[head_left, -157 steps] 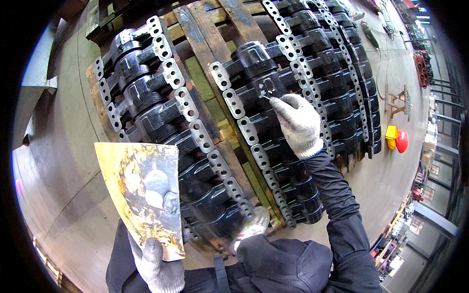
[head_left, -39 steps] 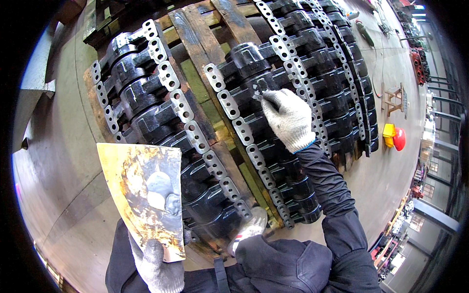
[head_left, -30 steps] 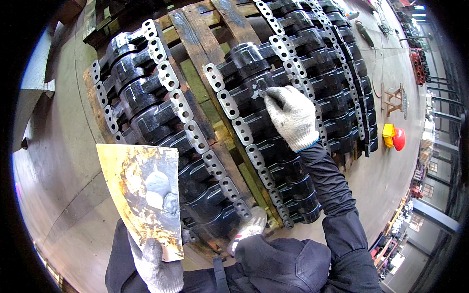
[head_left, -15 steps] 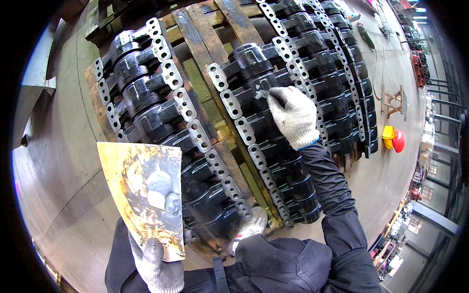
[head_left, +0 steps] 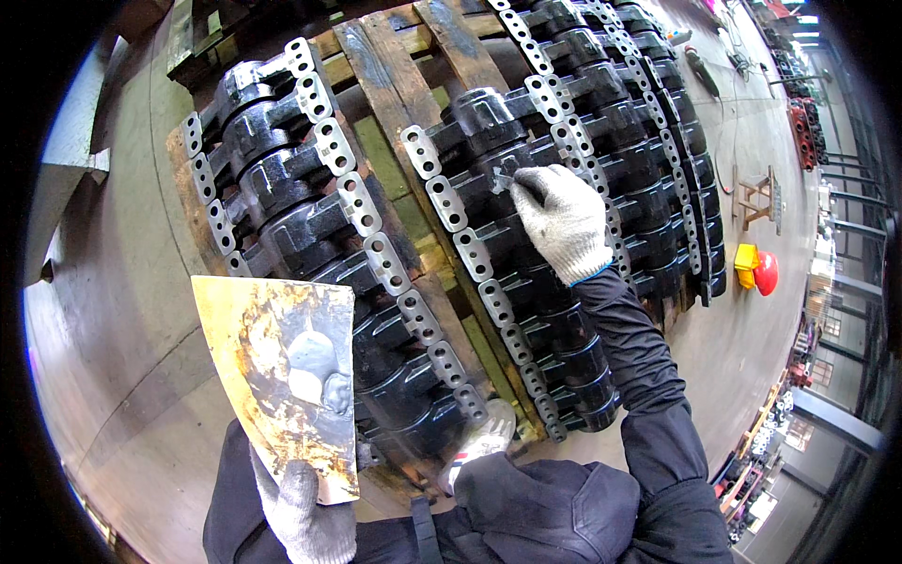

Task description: The person applies a white substance from a small rectangular board onto the surface of black metal parts arranged on a wooden pallet. The person uses a small tool to spread the substance on the parts.

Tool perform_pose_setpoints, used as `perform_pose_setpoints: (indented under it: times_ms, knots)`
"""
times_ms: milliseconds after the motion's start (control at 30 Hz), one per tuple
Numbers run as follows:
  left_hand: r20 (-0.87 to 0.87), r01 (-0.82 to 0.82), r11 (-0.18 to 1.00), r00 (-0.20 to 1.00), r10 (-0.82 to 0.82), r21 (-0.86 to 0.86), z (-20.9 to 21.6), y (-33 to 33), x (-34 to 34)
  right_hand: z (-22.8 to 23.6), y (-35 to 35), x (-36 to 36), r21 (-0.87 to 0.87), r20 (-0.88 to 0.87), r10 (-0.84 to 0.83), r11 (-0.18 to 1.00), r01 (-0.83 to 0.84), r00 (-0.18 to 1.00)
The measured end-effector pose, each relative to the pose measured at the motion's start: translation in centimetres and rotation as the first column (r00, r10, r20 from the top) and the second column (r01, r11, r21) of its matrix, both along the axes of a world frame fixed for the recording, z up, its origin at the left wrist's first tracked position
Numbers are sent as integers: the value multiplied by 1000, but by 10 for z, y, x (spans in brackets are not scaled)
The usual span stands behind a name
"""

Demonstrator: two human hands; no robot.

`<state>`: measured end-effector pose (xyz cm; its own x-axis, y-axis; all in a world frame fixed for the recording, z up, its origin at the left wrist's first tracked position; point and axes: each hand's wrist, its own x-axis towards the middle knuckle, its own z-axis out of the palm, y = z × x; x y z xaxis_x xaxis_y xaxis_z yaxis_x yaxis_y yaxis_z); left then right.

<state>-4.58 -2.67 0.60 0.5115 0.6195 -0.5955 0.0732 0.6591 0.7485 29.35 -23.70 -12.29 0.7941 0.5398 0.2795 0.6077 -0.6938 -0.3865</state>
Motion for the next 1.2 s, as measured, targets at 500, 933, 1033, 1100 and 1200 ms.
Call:
perform_pose_setpoints:
  times_ms: [500,933,1033,1100,1200]
  knots:
    - [64,73,997,995,-75,33,-1,1,8,0,8,5,19,47,-17,1000,16,999]
    - [67,72,997,995,-72,-7,2,2,11,17,-4,5,198,10,-29,980,26,1000]
    - [52,18,1000,998,-18,-4,-3,1,5,22,-20,0,254,-151,-143,951,178,978]
    - [86,44,999,995,-42,-18,-2,3,5,19,-31,-2,342,-306,-172,898,277,936]
    - [84,44,999,996,-42,-15,-4,3,5,11,-46,1,383,-408,-188,853,354,894]
